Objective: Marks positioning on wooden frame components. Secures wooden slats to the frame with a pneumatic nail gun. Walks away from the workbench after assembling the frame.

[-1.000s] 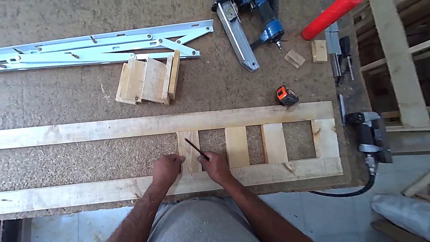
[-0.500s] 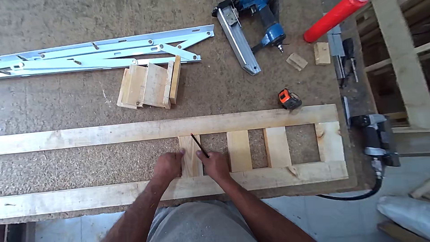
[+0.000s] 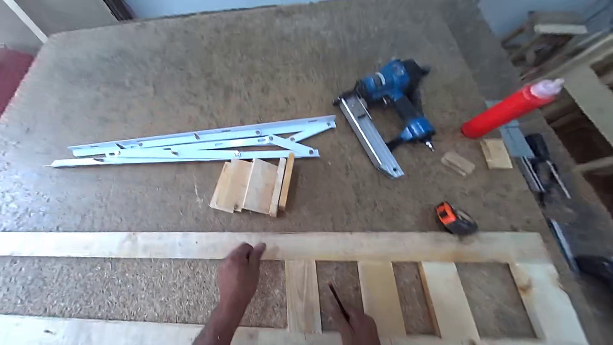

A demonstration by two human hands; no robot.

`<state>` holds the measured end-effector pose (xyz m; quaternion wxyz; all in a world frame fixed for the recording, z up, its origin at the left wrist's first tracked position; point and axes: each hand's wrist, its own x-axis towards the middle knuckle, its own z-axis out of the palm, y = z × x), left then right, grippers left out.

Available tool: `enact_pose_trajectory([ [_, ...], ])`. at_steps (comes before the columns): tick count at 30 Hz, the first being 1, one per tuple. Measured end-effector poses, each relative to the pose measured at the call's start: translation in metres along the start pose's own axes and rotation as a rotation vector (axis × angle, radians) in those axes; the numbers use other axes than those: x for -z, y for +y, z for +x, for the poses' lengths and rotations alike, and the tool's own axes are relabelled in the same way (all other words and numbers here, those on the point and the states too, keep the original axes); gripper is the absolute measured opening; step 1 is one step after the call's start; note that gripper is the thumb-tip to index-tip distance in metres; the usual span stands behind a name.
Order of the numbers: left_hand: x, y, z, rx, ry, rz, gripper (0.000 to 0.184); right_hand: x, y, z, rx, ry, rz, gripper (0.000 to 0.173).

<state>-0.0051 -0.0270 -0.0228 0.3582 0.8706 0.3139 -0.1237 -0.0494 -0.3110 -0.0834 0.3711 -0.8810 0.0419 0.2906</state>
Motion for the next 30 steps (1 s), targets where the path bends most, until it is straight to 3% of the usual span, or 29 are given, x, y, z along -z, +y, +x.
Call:
enact_pose_trajectory([
  [3, 0.03, 0.002, 0.055, -0.104, 0.17, 0.026, 0.039, 0.012, 0.003, -0.021, 0.114, 0.062, 0.028, 0.042],
  [7, 0.019, 0.027, 0.129, -0.072, -0.008, 0.233, 0.053, 0.015, -0.008, -0.028, 0.149, 0.101, 0.042, 0.04],
  [10, 0.009, 0.033, 0.14, -0.041, -0.142, 0.297, 0.051, 0.01, -0.03, -0.028, 0.1, 0.1, -0.071, 0.048],
  [18, -0.015, 0.035, 0.153, 0.141, -0.321, -0.021, 0.043, -0.045, -0.065, -0.013, 0.111, 0.041, -0.002, 0.047],
  [22, 0.022, 0.029, 0.132, 0.01, -0.318, -0.106, 0.04, -0.05, -0.07, -0.02, 0.169, 0.107, 0.091, 0.043],
  [25, 0.072, -0.017, 0.077, -0.126, -0.399, -0.248, 0.032, -0.048, -0.071, -0.013, 0.204, 0.112, 0.189, 0.037],
  [27, 0.085, -0.065, 0.031, -0.083, -0.452, -0.301, 0.028, -0.055, -0.072, -0.007, 0.24, 0.068, 0.207, 0.036],
  [30, 0.068, -0.134, -0.017, 0.066, -0.411, -0.291, 0.023, -0.076, -0.092, 0.008, 0.297, -0.111, 0.154, 0.035],
])
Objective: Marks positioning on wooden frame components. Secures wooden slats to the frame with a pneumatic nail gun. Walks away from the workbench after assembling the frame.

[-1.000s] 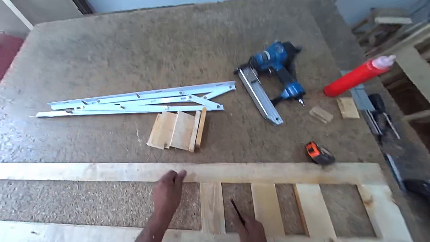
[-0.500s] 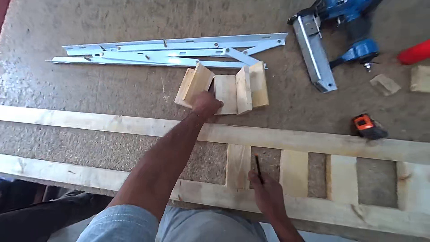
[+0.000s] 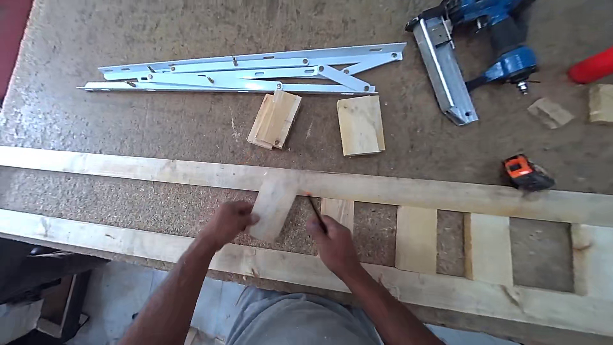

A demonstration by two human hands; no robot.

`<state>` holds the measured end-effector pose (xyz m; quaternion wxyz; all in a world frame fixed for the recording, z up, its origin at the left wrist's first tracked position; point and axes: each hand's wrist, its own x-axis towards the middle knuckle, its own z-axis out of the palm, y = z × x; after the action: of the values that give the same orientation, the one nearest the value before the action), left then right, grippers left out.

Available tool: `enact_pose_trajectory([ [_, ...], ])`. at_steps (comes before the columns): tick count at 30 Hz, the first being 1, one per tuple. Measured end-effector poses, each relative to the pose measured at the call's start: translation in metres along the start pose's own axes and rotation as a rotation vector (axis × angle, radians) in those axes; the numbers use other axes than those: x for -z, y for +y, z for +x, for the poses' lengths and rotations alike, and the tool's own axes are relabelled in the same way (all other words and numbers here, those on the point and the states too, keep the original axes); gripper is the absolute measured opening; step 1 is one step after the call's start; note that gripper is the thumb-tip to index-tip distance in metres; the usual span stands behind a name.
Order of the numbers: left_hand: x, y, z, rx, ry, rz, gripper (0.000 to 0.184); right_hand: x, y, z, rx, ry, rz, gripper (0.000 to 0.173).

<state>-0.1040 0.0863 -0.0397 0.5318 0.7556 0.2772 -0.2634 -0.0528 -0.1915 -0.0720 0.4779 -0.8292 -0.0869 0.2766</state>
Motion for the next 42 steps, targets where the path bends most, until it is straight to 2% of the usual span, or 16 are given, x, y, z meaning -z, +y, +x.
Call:
enact_pose_trajectory([
  [3, -0.016, -0.05, -0.002, 0.143, 0.139, -0.008, 0.026, -0.034, -0.011, 0.022, -0.095, -0.256, -0.124, 0.041],
  [7, -0.022, -0.063, -0.005, 0.181, 0.149, 0.076, 0.027, -0.064, -0.021, 0.031, -0.204, -0.376, -0.261, 0.049],
  [11, -0.01, -0.063, 0.002, 0.176, 0.027, 0.077, 0.029, -0.073, -0.03, 0.034, -0.295, -0.329, -0.303, 0.048],
  [14, -0.001, -0.068, 0.008, 0.157, -0.066, 0.101, 0.031, -0.084, -0.028, 0.033, -0.366, -0.232, -0.301, 0.047],
  [21, 0.008, -0.053, 0.016, 0.143, -0.206, 0.503, 0.042, -0.097, -0.031, 0.036, -0.461, -0.117, -0.347, 0.053],
  [26, 0.009, -0.039, 0.014, 0.137, -0.307, 0.804, 0.05, -0.1, -0.036, 0.038, -0.466, -0.125, -0.421, 0.055],
  [28, 0.012, -0.04, 0.021, 0.128, -0.3, 0.735, 0.06, -0.099, -0.04, 0.039, -0.48, -0.113, -0.427, 0.059],
  [31, 0.014, -0.041, 0.036, 0.152, -0.182, 0.608, 0.078, -0.101, -0.049, 0.045, -0.536, -0.084, -0.432, 0.065],
  [36, 0.015, -0.043, 0.045, 0.229, -0.165, 0.441, 0.072, -0.102, -0.05, 0.051, -0.57, -0.084, -0.421, 0.065],
  [42, 0.02, -0.023, 0.043, 0.249, -0.157, 0.537, 0.066, -0.094, -0.072, 0.055, -0.596, -0.127, -0.429, 0.066],
])
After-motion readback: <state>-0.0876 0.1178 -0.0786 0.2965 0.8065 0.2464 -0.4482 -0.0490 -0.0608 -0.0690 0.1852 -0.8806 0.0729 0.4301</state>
